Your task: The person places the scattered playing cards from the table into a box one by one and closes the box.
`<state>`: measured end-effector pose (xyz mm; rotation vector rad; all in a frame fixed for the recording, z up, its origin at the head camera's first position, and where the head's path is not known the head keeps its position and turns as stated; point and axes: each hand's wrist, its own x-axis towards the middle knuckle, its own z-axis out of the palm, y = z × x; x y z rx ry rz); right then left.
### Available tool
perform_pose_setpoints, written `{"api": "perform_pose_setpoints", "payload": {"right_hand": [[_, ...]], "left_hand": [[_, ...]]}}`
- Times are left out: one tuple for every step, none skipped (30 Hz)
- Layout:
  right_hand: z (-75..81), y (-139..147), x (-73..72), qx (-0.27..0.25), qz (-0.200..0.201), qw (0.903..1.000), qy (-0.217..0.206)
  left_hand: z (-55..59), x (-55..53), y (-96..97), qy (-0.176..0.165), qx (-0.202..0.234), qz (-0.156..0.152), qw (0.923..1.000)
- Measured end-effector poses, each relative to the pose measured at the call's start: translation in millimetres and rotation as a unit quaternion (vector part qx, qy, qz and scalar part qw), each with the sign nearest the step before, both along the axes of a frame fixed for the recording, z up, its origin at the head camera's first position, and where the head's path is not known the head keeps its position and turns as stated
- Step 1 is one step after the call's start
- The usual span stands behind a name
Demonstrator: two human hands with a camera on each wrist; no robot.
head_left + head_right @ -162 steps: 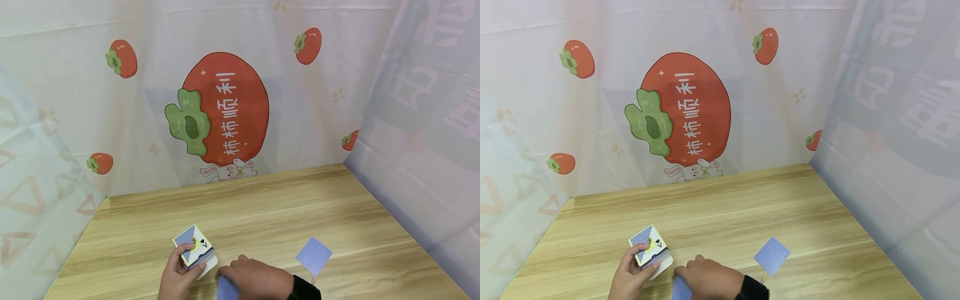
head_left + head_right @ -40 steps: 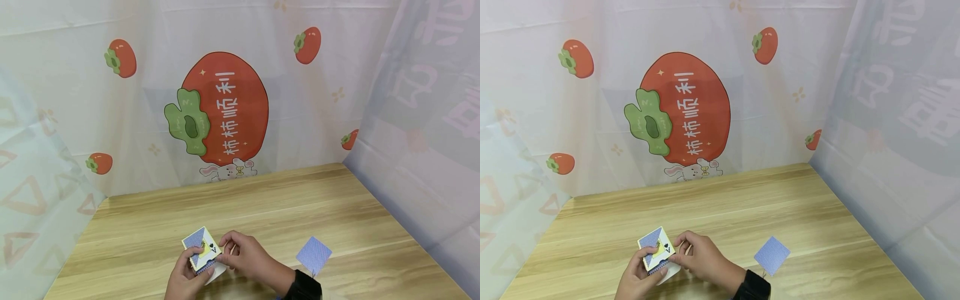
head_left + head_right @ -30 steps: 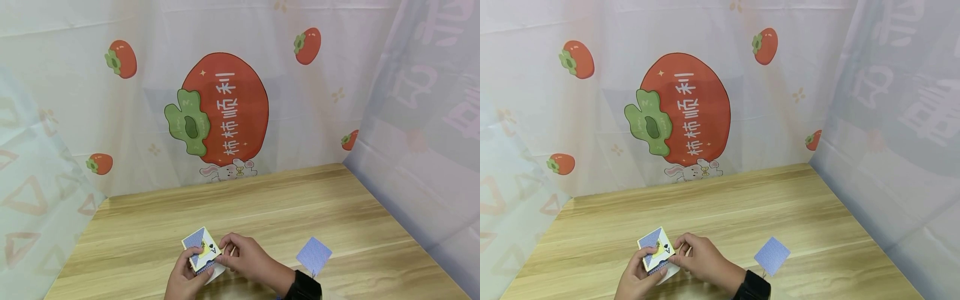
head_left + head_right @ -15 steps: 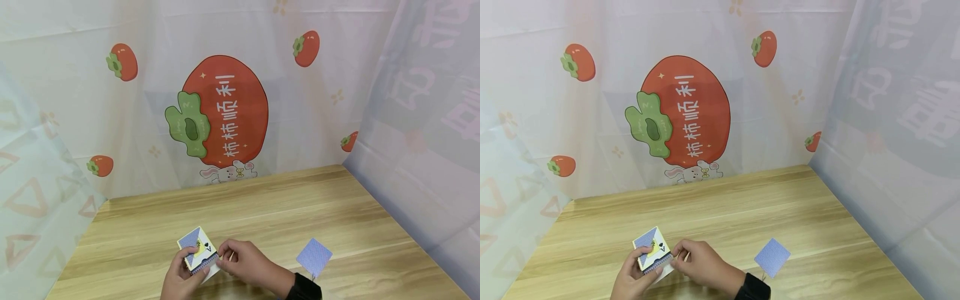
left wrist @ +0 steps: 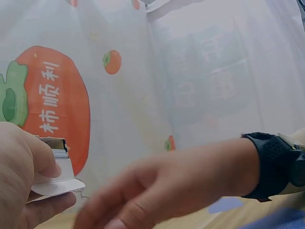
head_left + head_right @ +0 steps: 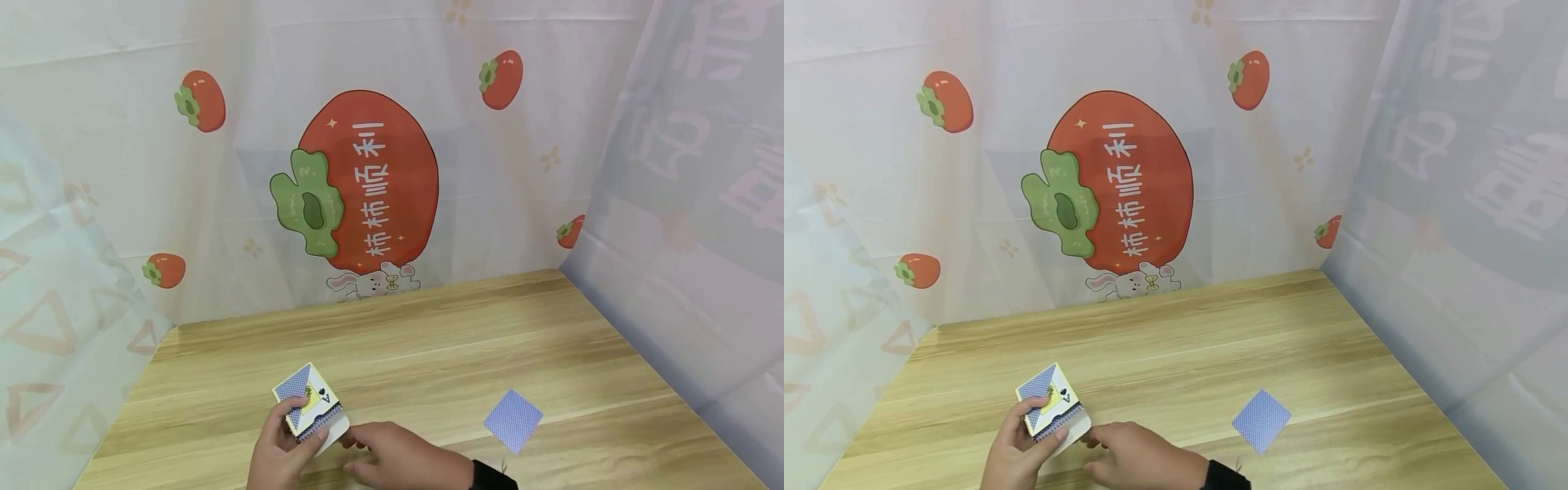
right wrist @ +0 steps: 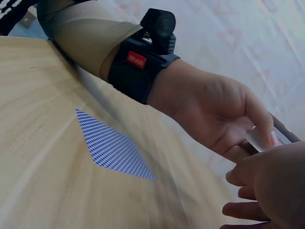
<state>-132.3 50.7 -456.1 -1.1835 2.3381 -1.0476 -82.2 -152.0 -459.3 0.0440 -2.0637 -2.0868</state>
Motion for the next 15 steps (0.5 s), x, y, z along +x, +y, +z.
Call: {"api": "perform_pose_setpoints", "payload": {"right_hand": [[-0.9, -1, 0.9, 0.011, 0.015, 0.9998, 0.008], [-1.7, -1, 1.8, 0.020, 0.033, 0.9991, 0.016], [-3.0, -2, 2.5, 0.025, 0.055, 0.9976, 0.032], [-4.7, -3, 2.9, 0.029, 0.081, 0.9949, 0.052], [-7.0, -5, 3.3, 0.033, 0.109, 0.9899, 0.085], [-9.8, -8, 3.9, 0.035, 0.139, 0.9808, 0.132], [-13.1, -10, 4.1, 0.039, 0.172, 0.9663, 0.187], [-16.8, -14, 4.7, 0.039, 0.198, 0.9508, 0.235], [-21.3, -18, 5.4, 0.035, 0.215, 0.9377, 0.270], [-26.5, -23, 7.2, 0.036, 0.227, 0.9215, 0.313], [-32.3, -27, 8.7, 0.037, 0.235, 0.9062, 0.349], [-39.0, -32, 10.4, 0.031, 0.240, 0.9046, 0.351], [-49.3, -37, 13.4, 0.009, 0.235, 0.8970, 0.374], [-62.8, -41, 18.2, -0.042, 0.225, 0.9279, 0.294], [-75.7, -46, 21.6, -0.094, 0.206, 0.9557, 0.189]], "left_hand": [[0.3, -0.2, -1.2, 0.003, 0.007, 0.003, 1.0000], [0.6, -0.6, -2.2, 0.008, 0.013, 0.007, 0.9999], [1.0, -0.8, -3.1, 0.013, 0.019, 0.010, 0.9997], [1.3, -1.0, -4.0, 0.017, 0.024, 0.013, 0.9995], [1.3, -1.2, -4.9, 0.022, 0.026, 0.017, 0.9993], [1.3, -1.4, -5.7, 0.027, 0.030, 0.015, 0.9991], [1.1, -1.7, -6.3, 0.032, 0.036, 0.013, 0.9988], [1.0, -1.9, -6.8, 0.037, 0.040, 0.010, 0.9985], [0.7, -2.0, -7.2, 0.042, 0.044, 0.006, 0.9982], [0.5, -2.1, -7.6, 0.044, 0.046, 0.002, 0.9979], [0.5, -2.2, -7.7, 0.047, 0.047, 0.002, 0.9978], [0.6, -2.3, -7.5, 0.048, 0.047, 0.002, 0.9978], [0.8, -2.3, -7.3, 0.047, 0.046, 0.006, 0.9978], [0.7, -2.5, -7.2, 0.047, 0.044, 0.007, 0.9979], [0.6, -2.7, -7.1, 0.046, 0.043, 0.009, 0.9980]]}}
